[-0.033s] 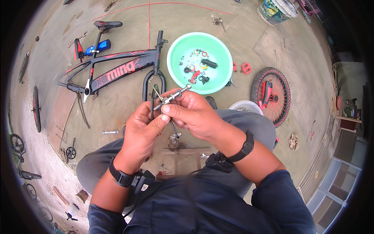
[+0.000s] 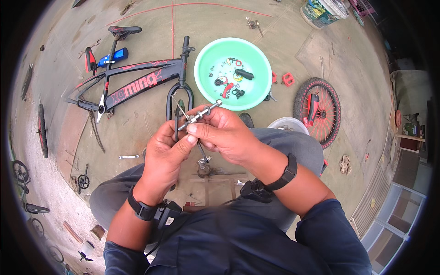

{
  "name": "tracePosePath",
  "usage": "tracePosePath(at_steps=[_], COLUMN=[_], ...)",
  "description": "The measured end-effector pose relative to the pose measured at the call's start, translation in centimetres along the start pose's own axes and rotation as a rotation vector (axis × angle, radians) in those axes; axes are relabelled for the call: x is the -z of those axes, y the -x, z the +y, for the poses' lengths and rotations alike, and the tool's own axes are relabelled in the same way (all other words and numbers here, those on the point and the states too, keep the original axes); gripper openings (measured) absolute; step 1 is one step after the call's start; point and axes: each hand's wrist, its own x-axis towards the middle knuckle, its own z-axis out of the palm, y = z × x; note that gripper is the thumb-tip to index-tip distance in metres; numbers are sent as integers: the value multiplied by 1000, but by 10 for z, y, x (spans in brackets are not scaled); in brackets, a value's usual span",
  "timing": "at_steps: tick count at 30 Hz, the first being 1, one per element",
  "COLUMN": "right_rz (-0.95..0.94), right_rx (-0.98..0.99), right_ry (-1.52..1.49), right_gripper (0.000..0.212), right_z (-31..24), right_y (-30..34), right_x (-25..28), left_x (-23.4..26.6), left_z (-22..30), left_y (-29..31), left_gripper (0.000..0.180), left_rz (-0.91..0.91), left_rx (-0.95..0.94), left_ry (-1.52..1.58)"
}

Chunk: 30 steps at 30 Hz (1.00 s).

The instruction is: The person assembles a bicycle brake caliper by hand, inserting a metal pin and attaching brake pads. They then thread a brake cable through the caliper and secure it with a small bolt, using an Allen key to tighten the connection.

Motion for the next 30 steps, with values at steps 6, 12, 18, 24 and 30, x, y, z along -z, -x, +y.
tracePosePath(at_steps=[6, 12, 18, 24, 30], right_rz=[15, 2, 10, -44, 14], right_rx=[32, 11, -25, -91, -120], right_ry=[-36, -58, -59, -135, -172], right_gripper=[24, 25, 29, 36, 34], right_z=[5, 5, 3, -5, -6], right_y=[0, 4, 10, 20, 26], right_x=[2, 9, 13, 19, 22], left_x=[-4, -8, -9, -10, -11], left_z=[-6, -7, -9, -7, -9], left_y=[-4, -7, -7, -4, -4], left_gripper=[21, 23, 25, 24, 19], left_rz=[9, -22, -46, -36, -36], left_rx=[-9, -7, 22, 36, 66], left_ry=[44, 63, 68, 86, 86])
